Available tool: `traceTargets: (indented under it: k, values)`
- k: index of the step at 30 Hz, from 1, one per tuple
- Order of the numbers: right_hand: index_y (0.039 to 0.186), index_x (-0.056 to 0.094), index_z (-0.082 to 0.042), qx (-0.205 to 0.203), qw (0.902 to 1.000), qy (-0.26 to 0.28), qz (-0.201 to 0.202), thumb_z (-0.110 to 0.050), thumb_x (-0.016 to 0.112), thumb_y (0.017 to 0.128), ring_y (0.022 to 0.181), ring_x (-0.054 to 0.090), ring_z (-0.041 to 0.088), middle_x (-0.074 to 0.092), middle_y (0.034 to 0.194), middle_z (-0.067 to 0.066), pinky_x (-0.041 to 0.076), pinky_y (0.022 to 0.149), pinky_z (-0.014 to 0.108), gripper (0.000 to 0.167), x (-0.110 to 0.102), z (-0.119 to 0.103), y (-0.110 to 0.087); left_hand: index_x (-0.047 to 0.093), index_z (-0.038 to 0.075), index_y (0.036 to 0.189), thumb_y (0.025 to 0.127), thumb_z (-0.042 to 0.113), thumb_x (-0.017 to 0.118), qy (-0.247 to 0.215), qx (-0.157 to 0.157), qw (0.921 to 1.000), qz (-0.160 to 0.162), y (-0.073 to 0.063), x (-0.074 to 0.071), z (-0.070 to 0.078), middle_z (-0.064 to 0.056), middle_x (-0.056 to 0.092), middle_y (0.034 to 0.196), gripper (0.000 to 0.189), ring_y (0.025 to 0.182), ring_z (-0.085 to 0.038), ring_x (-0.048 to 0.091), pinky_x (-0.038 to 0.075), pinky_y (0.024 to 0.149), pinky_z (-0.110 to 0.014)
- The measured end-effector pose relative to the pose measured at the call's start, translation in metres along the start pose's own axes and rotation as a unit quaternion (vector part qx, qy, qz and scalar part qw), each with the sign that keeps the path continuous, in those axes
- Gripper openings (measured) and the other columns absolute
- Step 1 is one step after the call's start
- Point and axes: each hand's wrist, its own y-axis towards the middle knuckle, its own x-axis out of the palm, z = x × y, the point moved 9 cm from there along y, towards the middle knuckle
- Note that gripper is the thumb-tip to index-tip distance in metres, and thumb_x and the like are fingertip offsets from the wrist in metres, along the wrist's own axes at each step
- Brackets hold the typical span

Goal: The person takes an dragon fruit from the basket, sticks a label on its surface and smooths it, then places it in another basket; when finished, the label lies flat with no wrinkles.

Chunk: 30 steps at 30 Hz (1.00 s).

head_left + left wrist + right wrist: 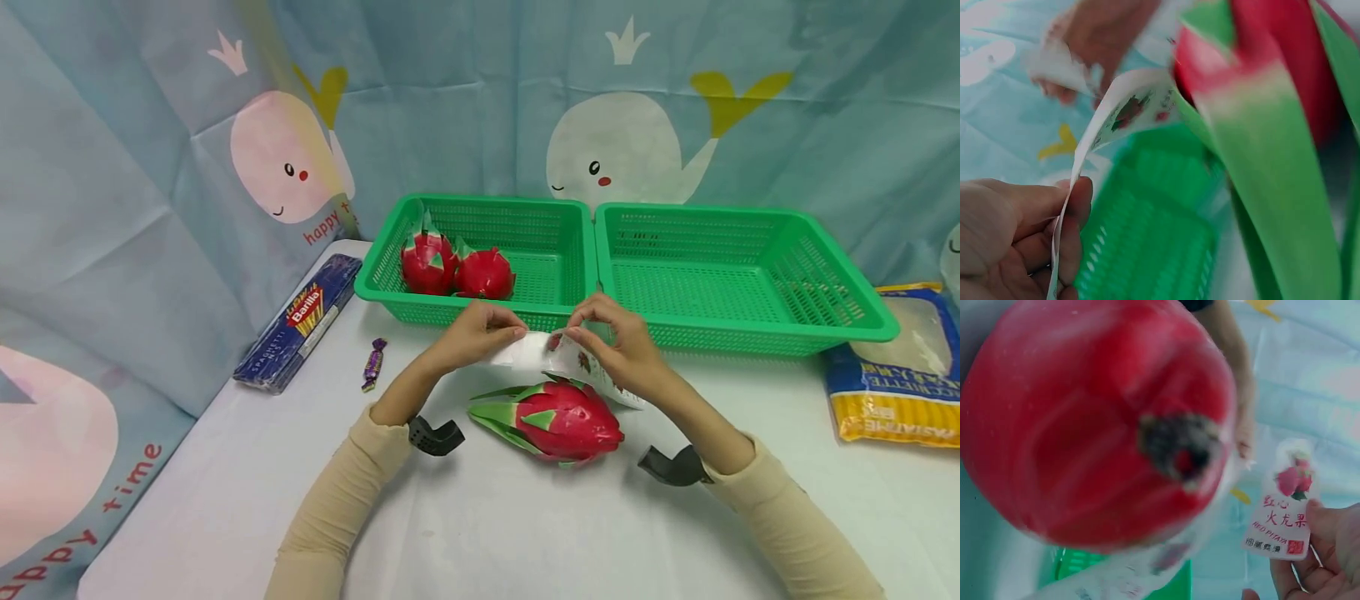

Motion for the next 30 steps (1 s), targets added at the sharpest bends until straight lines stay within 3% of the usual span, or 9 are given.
traceTargets:
  k: [4,9,11,13,16,18,20,24,30]
  values:
    - [0.087,0.063,-0.004,0.055,0.9984,0.004,-0.010,-0.003,0.063,0.085,0.079,0.056,0.004,0.063,0.084,0.005,0.046,0.074,0.018,0.003,-0.005,0.009,-0.004,0.070,0.000,0.095,0.089,0.011,0.060,0.119,-0.001,0.9929,0.013,0.000,-0.002,-0.016,-0.011,0.071,0.093,0.016,0.087,-0.017,0.065,0.052,0.077,-0.027]
    - [0.090,0.065,-0.004,0.139,0.9888,-0.007,-0.053,-0.013,0.063,0.087,0.077,0.060,0.011,0.065,0.085,0.007,0.048,0.065,0.020,0.009,-0.006,0.024,-0.009,0.073,0.006,0.092,0.087,0.013,0.062,0.276,0.022,0.9597,0.050,0.001,-0.006,-0.023,-0.005,0.072,0.089,0.013,0.082,-0.015,0.066,0.052,0.070,-0.030]
    - [0.090,0.065,-0.004,0.158,0.9855,-0.007,-0.061,-0.014,0.063,0.087,0.078,0.060,0.015,0.065,0.087,0.008,0.049,0.064,0.021,0.011,-0.006,0.027,-0.011,0.073,0.007,0.092,0.086,0.013,0.063,0.313,0.036,0.9466,0.069,-0.001,-0.006,-0.018,-0.004,0.072,0.088,0.013,0.080,-0.017,0.066,0.052,0.067,-0.032]
    - [0.091,0.065,-0.004,0.168,0.9835,-0.002,-0.067,-0.015,0.063,0.087,0.079,0.061,0.016,0.066,0.087,0.008,0.049,0.065,0.022,0.012,-0.007,0.027,-0.013,0.073,0.008,0.094,0.086,0.015,0.064,0.322,0.040,0.9423,0.082,-0.005,-0.005,-0.010,-0.003,0.072,0.090,0.014,0.082,-0.017,0.067,0.052,0.067,-0.033]
    - [0.090,0.065,-0.004,0.175,0.9817,0.002,-0.076,-0.015,0.064,0.086,0.078,0.061,0.017,0.065,0.087,0.008,0.049,0.063,0.022,0.012,-0.007,0.026,-0.016,0.072,0.007,0.099,0.087,0.018,0.063,0.254,0.035,0.9632,0.080,-0.014,0.002,0.009,-0.003,0.072,0.095,0.018,0.087,-0.017,0.066,0.052,0.070,-0.032]
    - [0.089,0.065,-0.004,0.173,0.9816,0.006,-0.081,-0.014,0.065,0.086,0.077,0.061,0.017,0.065,0.085,0.008,0.050,0.063,0.023,0.011,-0.007,0.024,-0.017,0.071,0.008,0.102,0.087,0.022,0.063,0.171,0.032,0.9818,0.076,-0.018,0.007,0.023,-0.002,0.071,0.097,0.021,0.089,-0.014,0.065,0.052,0.070,-0.029]
    - [0.088,0.065,-0.005,0.166,0.9823,0.007,-0.086,-0.013,0.065,0.085,0.077,0.060,0.015,0.064,0.083,0.006,0.050,0.064,0.024,0.009,-0.006,0.022,-0.018,0.070,0.008,0.102,0.086,0.024,0.065,0.088,0.033,0.9929,0.072,-0.022,0.012,0.037,-0.001,0.071,0.093,0.023,0.086,-0.012,0.064,0.051,0.071,-0.026]
    - [0.087,0.065,-0.006,0.150,0.9830,0.029,-0.102,-0.012,0.065,0.085,0.073,0.058,0.012,0.063,0.079,0.004,0.050,0.063,0.025,0.006,-0.003,0.016,-0.022,0.070,0.008,0.096,0.083,0.023,0.069,-0.011,0.031,0.9974,0.064,-0.024,0.023,0.053,-0.001,0.069,0.082,0.020,0.075,-0.009,0.059,0.048,0.065,-0.023]
    - [0.096,0.067,-0.002,0.147,0.9812,0.076,-0.099,-0.007,0.064,0.085,0.068,0.057,0.010,0.064,0.087,0.006,0.049,0.055,0.024,0.013,-0.004,0.012,-0.030,0.070,0.006,0.086,0.083,0.017,0.068,-0.050,0.024,0.9964,0.064,-0.029,0.036,0.058,-0.006,0.068,0.073,0.012,0.064,-0.010,0.057,0.043,0.055,-0.021]
